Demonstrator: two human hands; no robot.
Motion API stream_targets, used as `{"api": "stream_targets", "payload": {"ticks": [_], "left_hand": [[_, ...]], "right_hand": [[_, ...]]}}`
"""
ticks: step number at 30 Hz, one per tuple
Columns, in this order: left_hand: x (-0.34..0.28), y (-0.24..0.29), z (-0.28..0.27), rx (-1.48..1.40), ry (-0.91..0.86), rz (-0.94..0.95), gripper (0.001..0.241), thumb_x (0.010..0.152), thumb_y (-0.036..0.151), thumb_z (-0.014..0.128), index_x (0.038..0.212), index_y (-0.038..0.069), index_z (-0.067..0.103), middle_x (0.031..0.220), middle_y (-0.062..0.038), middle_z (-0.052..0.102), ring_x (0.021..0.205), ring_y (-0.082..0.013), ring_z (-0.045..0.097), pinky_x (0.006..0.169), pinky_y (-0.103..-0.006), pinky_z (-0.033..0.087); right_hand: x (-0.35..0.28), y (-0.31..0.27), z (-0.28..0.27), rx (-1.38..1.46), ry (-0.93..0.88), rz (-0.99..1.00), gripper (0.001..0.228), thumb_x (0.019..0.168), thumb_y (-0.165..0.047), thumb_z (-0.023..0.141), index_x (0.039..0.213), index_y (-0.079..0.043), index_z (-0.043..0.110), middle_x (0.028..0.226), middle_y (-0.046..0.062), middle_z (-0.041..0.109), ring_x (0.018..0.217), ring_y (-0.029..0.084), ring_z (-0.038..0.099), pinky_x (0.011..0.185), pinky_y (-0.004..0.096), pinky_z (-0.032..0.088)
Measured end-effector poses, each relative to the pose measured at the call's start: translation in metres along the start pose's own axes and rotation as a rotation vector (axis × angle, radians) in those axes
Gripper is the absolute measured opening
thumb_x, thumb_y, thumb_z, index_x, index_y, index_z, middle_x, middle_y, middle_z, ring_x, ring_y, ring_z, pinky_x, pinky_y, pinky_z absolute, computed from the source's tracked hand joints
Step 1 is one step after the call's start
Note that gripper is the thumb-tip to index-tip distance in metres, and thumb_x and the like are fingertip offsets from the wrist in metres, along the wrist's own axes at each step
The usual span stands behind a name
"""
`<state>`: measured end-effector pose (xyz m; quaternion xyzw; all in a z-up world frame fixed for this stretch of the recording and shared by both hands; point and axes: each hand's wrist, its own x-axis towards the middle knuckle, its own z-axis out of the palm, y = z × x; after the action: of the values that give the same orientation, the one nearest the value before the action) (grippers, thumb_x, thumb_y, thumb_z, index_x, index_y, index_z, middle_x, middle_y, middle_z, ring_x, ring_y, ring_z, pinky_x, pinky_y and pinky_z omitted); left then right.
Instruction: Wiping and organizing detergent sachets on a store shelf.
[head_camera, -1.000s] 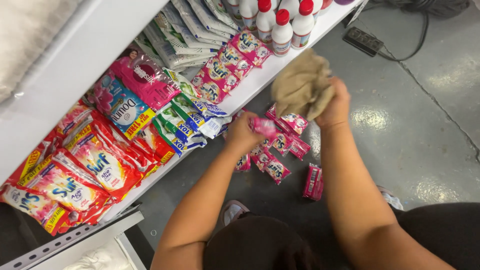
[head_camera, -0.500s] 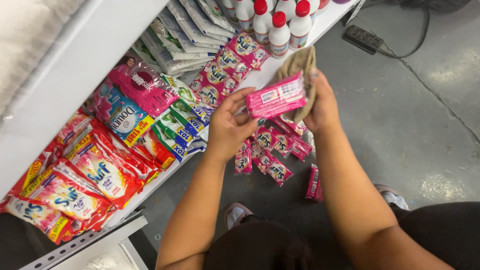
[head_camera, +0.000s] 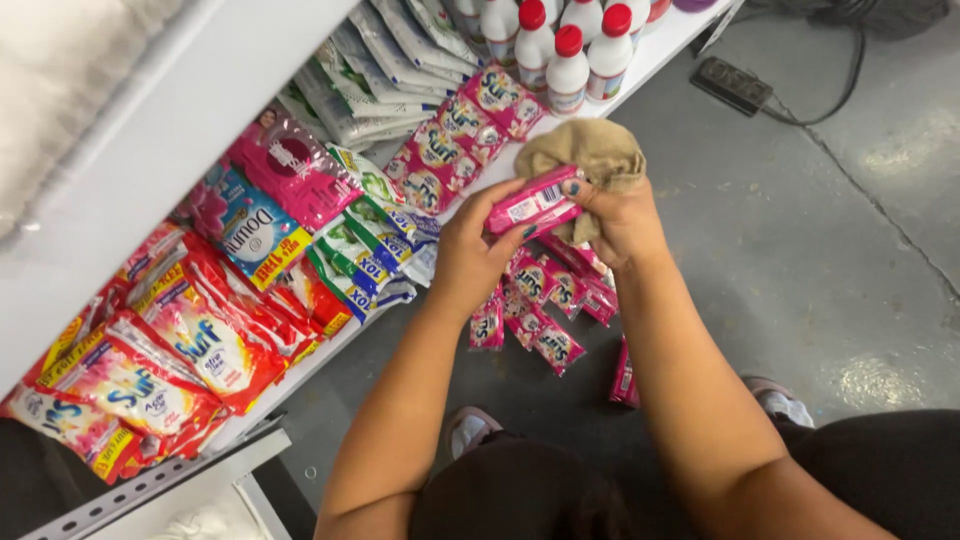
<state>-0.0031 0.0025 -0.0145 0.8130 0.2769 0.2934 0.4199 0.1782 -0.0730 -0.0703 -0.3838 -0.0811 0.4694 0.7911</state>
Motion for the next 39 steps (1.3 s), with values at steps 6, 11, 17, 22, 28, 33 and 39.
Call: {"api": "stream_targets", "payload": {"ticks": [6,11,17,22,28,33,39], "left_hand": [[0.001,-0.01,0.006,-0.251,-0.019,-0.405,0.07,0.082,-0.002,0.082,0.144,0.017,0.055,0.113,-0.02,0.073,0.102,-0.0347,0.075,0.084,-0.0396,0.064],[0.012,-0.038,0.023,-0.238,0.098,-0.518,0.039,0.091,0.02,0.078,0.128,0.019,0.066,0.102,-0.017,0.078,0.091,-0.0291,0.078,0.07,-0.0351,0.064],[0.032,-0.077,0.058,0.143,0.283,-0.084,0.044,0.09,0.003,0.07,0.133,-0.001,0.06,0.127,-0.028,0.063,0.124,-0.0478,0.058,0.099,-0.0533,0.057],[0.025,-0.062,0.056,0.732,0.008,-0.159,0.071,0.089,0.011,0.076,0.152,0.009,0.044,0.161,-0.027,0.027,0.148,-0.0587,0.019,0.116,-0.0722,0.028],[0.012,-0.079,0.06,0.914,-0.149,-0.326,0.098,0.086,0.035,0.081,0.164,0.019,0.024,0.169,-0.027,0.007,0.151,-0.0597,0.001,0.117,-0.0762,0.017],[0.014,-0.078,0.061,0.922,-0.159,-0.333,0.106,0.086,0.034,0.083,0.167,0.021,0.017,0.169,-0.028,0.004,0.152,-0.0604,0.0,0.117,-0.0768,0.014],[0.025,-0.084,0.069,0.92,-0.245,-0.371,0.103,0.09,0.037,0.079,0.167,0.017,0.013,0.17,-0.026,-0.002,0.152,-0.0588,-0.006,0.111,-0.0835,0.009]], "right_hand": [[0.029,-0.022,-0.077,0.061,0.226,0.109,0.087,0.072,-0.081,0.059,0.098,0.001,0.072,0.088,0.015,0.076,0.08,0.023,0.078,0.085,0.037,0.064],[-0.016,-0.054,-0.011,-0.849,-0.354,0.371,0.063,0.084,-0.015,0.071,0.145,-0.008,0.06,0.1,0.012,0.07,0.089,0.022,0.064,0.079,0.033,0.053],[0.0,0.036,-0.039,-0.691,-0.008,0.087,0.037,0.086,-0.01,0.078,0.122,-0.013,0.073,0.092,0.001,0.068,0.082,0.014,0.059,0.077,0.028,0.047],[0.021,0.029,-0.046,-0.737,0.074,-0.036,0.032,0.091,-0.014,0.08,0.122,-0.013,0.07,0.089,-0.002,0.065,0.078,0.012,0.057,0.073,0.024,0.045],[0.016,0.034,-0.043,-1.531,0.114,-0.472,0.045,0.094,-0.027,0.078,0.136,-0.035,0.065,0.112,0.006,0.056,0.1,0.036,0.066,0.086,0.049,0.056],[0.015,0.044,-0.042,-1.618,0.019,-0.508,0.052,0.094,-0.028,0.075,0.144,-0.038,0.062,0.119,0.009,0.045,0.099,0.044,0.067,0.088,0.052,0.056],[0.027,0.05,-0.056,-1.235,-0.155,-0.31,0.082,0.075,-0.021,0.087,0.15,-0.039,0.058,0.105,0.013,0.059,0.096,0.043,0.067,0.09,0.046,0.053]]}}
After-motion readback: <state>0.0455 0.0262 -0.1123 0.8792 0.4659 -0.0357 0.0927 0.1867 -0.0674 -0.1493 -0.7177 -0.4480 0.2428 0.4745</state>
